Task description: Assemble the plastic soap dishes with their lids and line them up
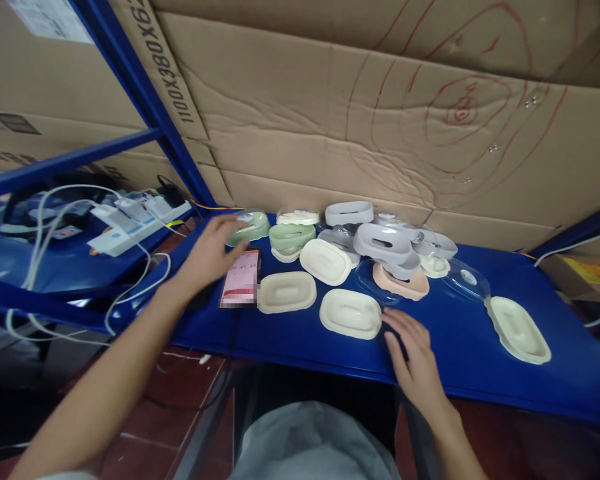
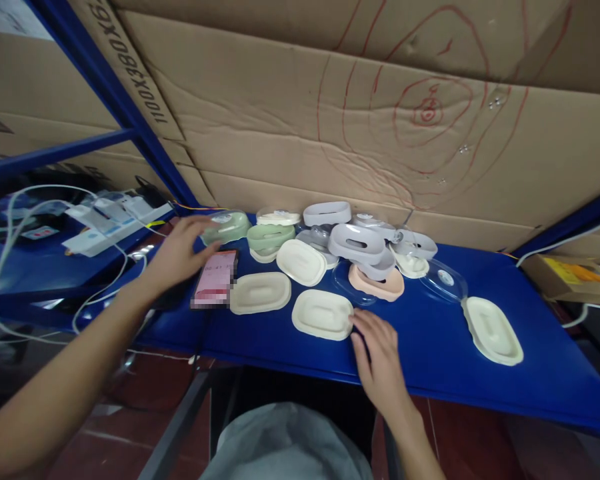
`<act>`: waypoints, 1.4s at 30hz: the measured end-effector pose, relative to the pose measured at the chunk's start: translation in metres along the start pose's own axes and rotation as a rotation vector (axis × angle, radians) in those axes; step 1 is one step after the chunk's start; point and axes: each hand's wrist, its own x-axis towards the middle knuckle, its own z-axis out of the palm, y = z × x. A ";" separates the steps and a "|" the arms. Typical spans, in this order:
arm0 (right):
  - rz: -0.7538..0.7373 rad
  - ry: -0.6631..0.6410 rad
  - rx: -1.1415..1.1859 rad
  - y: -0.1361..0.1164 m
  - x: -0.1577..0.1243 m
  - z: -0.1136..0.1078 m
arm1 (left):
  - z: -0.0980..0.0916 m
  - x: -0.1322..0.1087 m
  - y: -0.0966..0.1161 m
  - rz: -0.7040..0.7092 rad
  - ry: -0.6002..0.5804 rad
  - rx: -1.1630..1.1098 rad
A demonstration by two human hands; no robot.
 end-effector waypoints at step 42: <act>-0.032 -0.118 -0.223 0.028 0.008 -0.010 | 0.084 -0.124 0.190 0.420 -0.165 -0.239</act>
